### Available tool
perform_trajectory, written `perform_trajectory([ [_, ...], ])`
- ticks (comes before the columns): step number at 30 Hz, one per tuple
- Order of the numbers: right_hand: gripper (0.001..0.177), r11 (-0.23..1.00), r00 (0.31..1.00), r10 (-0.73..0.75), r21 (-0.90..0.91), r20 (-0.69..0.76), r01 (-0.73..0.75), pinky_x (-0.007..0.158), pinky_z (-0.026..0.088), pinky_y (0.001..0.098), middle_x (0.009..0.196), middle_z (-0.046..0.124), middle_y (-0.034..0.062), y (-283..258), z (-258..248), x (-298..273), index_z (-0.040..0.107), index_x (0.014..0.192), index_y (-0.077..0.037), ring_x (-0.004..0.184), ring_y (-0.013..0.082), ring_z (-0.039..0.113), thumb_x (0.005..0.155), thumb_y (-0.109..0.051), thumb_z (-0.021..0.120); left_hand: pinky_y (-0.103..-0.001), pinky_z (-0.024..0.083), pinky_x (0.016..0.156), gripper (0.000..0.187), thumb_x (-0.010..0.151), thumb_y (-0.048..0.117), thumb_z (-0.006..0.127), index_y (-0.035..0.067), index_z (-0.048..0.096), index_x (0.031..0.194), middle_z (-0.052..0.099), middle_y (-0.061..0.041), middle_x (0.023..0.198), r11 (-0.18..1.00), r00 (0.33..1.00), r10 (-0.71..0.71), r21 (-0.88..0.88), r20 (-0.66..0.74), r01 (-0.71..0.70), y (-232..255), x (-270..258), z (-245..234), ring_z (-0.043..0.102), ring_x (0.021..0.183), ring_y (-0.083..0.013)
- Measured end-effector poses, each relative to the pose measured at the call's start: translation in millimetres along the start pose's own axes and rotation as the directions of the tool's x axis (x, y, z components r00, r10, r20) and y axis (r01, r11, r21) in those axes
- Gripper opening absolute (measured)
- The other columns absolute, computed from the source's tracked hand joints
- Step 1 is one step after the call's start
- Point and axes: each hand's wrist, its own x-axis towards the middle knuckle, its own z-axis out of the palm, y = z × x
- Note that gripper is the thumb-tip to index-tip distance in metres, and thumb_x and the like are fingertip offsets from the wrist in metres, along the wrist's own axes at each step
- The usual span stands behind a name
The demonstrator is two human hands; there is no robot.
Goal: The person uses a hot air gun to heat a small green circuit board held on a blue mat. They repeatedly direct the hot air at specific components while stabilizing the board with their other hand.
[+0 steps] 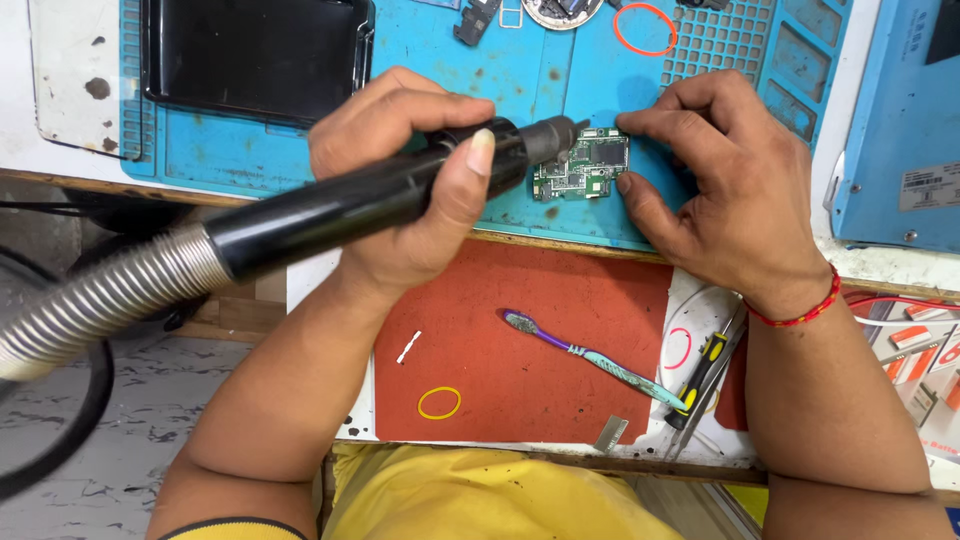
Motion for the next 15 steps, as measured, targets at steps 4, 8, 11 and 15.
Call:
perform_trajectory([
  [4,0.035,1.000,1.000,-0.025,-0.010,-0.005,0.025,0.077,0.055,0.0385,0.111,0.060,0.0123,-2.8,-1.7,3.6,0.071,0.118,-0.005,0.094,0.0291,0.065,0.085,-0.011,0.081,-0.025,0.053,0.065,0.027,0.099,0.027,0.071,0.000,0.072,0.105,0.072,-0.012,0.087,0.999,0.998,0.005,-0.039,0.065,-0.003,-7.4,-1.1,-0.1,0.069,0.071,-0.0152],
  [8,0.035,1.000,1.000,-0.022,-0.013,0.006,0.022,0.076,0.054,0.0389,0.110,0.061,0.0128,-4.3,-3.4,5.0,0.072,0.116,-0.005,0.092,0.0294,0.065,0.083,-0.011,0.081,-0.025,0.054,0.068,0.030,0.101,0.030,0.070,0.000,0.072,0.105,0.071,-0.012,0.091,0.997,0.996,-0.005,-0.077,0.091,0.012,-5.7,-0.9,-2.1,0.070,0.076,-0.0157],
  [11,0.035,0.999,0.999,-0.033,-0.021,0.004,0.033,0.076,0.054,0.0393,0.109,0.061,0.0124,-5.5,-3.7,6.6,0.072,0.115,-0.005,0.093,0.0298,0.065,0.083,-0.011,0.081,-0.025,0.056,0.068,0.031,0.101,0.032,0.069,0.001,0.072,0.104,0.071,-0.012,0.093,0.999,0.999,-0.004,-0.046,0.049,0.006,-3.7,-0.8,1.4,0.071,0.076,-0.0158],
  [15,0.035,0.999,0.999,-0.032,-0.011,0.009,0.032,0.077,0.054,0.0396,0.110,0.061,0.0125,-5.0,-4.2,6.1,0.071,0.117,-0.005,0.095,0.0301,0.065,0.084,-0.012,0.081,-0.026,0.055,0.067,0.030,0.100,0.031,0.070,0.001,0.073,0.103,0.073,-0.012,0.089,0.997,0.994,0.011,-0.080,0.112,-0.002,-6.0,1.1,-2.1,0.072,0.075,-0.0163],
])
